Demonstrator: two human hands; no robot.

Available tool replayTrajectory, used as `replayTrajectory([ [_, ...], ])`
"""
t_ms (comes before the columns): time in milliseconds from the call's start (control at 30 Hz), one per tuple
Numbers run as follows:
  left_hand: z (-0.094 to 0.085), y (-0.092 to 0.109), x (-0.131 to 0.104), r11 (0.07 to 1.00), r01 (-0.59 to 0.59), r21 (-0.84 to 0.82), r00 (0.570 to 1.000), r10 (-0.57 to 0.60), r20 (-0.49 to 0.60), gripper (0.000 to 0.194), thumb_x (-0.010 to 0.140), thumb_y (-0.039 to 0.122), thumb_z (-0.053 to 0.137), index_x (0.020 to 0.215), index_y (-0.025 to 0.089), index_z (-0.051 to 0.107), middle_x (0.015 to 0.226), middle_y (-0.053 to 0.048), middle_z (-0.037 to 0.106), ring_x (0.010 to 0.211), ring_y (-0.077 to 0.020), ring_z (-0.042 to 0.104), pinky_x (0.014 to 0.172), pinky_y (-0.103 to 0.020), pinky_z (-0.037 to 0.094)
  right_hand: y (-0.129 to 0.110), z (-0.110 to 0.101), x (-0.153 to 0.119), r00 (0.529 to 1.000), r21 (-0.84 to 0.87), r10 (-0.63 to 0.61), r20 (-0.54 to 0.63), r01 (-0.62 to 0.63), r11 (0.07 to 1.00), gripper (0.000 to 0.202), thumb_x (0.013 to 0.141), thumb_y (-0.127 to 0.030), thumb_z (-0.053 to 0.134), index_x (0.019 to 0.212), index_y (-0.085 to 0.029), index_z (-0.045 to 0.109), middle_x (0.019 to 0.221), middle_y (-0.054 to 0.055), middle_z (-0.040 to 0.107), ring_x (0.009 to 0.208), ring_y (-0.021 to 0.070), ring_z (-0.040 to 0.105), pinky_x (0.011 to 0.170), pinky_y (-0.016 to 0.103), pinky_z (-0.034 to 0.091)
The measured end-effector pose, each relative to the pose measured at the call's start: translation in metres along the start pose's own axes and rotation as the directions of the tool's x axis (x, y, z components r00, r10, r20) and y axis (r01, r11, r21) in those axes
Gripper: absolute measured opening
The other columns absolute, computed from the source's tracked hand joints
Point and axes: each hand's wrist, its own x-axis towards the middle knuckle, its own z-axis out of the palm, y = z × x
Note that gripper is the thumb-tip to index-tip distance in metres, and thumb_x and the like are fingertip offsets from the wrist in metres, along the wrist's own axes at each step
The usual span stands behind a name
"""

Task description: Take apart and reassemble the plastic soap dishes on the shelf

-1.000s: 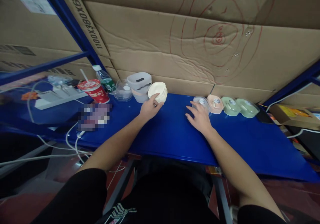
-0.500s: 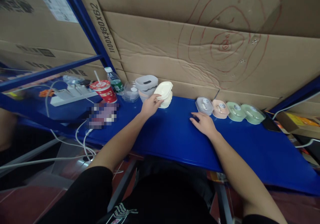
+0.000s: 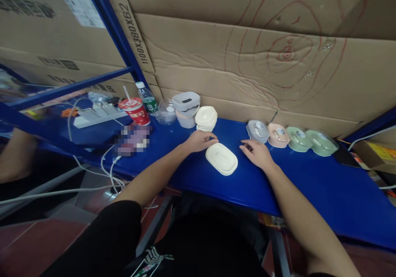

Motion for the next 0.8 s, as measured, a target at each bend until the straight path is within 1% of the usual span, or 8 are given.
replayTrajectory([
  [233,-0.020,-0.020,0.004,0.992,0.125,0.020,0.945,-0.113,-0.306,0.036,0.102,0.048,0.058,0.108,0.020,0.080,0.076,-0.003,0.072,0.075,-0.0185,0.066,0.079,-0.032,0.049,-0.029,-0.004,-0.006,0.956,0.039,-0.197,0.219,0.194,0.980,0.071,0.090,-0.071,0.073,0.145,-0.027,0.066,0.120,0.011,0.076,0.081,0.0246,0.073,0.077,0.045,0.064],
  [300,-0.036,-0.032,0.003,0.978,0.208,0.027,0.869,-0.172,-0.465,0.035,0.102,0.046,0.057,0.110,0.020,0.079,0.082,-0.004,0.075,0.079,-0.0188,0.068,0.083,-0.031,0.051,-0.038,-0.002,-0.008,0.924,0.033,-0.237,0.300,0.238,0.971,0.076,0.086,-0.071,0.079,0.147,-0.029,0.064,0.127,0.011,0.074,0.091,0.0271,0.075,0.082,0.045,0.064],
  [367,-0.054,-0.047,0.001,0.946,0.325,0.015,0.741,-0.245,-0.625,0.037,0.103,0.044,0.052,0.114,0.019,0.077,0.086,-0.005,0.075,0.083,-0.0200,0.069,0.086,-0.031,0.052,-0.042,0.003,-0.008,0.911,-0.004,-0.231,0.340,0.248,0.969,0.071,0.087,-0.068,0.078,0.147,-0.031,0.065,0.129,0.010,0.073,0.098,0.0289,0.077,0.085,0.046,0.065],
  [433,-0.072,-0.063,-0.002,0.894,0.447,-0.024,0.598,-0.319,-0.735,0.038,0.105,0.040,0.046,0.121,0.019,0.075,0.090,-0.006,0.076,0.088,-0.0220,0.070,0.089,-0.032,0.052,-0.038,0.006,-0.007,0.927,-0.051,-0.197,0.319,0.224,0.973,0.064,0.092,-0.065,0.073,0.146,-0.031,0.065,0.126,0.010,0.075,0.099,0.0297,0.078,0.085,0.047,0.066],
  [500,-0.086,-0.078,-0.006,0.832,0.550,-0.065,0.508,-0.396,-0.765,0.037,0.105,0.033,0.045,0.127,0.019,0.072,0.097,-0.008,0.077,0.097,-0.0255,0.072,0.092,-0.035,0.051,-0.028,0.007,-0.004,0.956,-0.084,-0.149,0.254,0.176,0.981,0.057,0.098,-0.062,0.067,0.145,-0.030,0.066,0.121,0.010,0.077,0.096,0.0294,0.078,0.084,0.048,0.066],
  [567,-0.094,-0.090,-0.010,0.770,0.635,-0.068,0.501,-0.478,-0.721,0.038,0.101,0.029,0.050,0.132,0.020,0.070,0.108,-0.011,0.078,0.110,-0.0303,0.072,0.097,-0.039,0.051,-0.017,0.006,-0.002,0.976,-0.102,-0.103,0.192,0.125,0.987,0.053,0.101,-0.061,0.062,0.143,-0.028,0.067,0.117,0.010,0.078,0.092,0.0287,0.078,0.084,0.048,0.066],
  [700,-0.095,-0.105,-0.011,0.705,0.708,0.029,0.592,-0.571,-0.569,0.045,0.095,0.028,0.062,0.139,0.022,0.068,0.124,-0.017,0.077,0.124,-0.0392,0.068,0.102,-0.048,0.051,-0.009,0.001,-0.002,0.981,-0.093,-0.072,0.182,0.090,0.992,0.053,0.103,-0.061,0.059,0.141,-0.025,0.069,0.116,0.010,0.078,0.083,0.0255,0.076,0.080,0.046,0.065],
  [800,-0.092,-0.111,-0.009,0.695,0.716,0.071,0.608,-0.569,-0.554,0.042,0.092,0.029,0.066,0.134,0.023,0.068,0.121,-0.017,0.077,0.123,-0.0405,0.068,0.102,-0.050,0.051,-0.014,0.000,-0.003,0.968,-0.072,-0.103,0.229,0.123,0.990,0.058,0.100,-0.064,0.063,0.143,-0.025,0.067,0.120,0.010,0.077,0.087,0.0255,0.077,0.080,0.044,0.065],
])
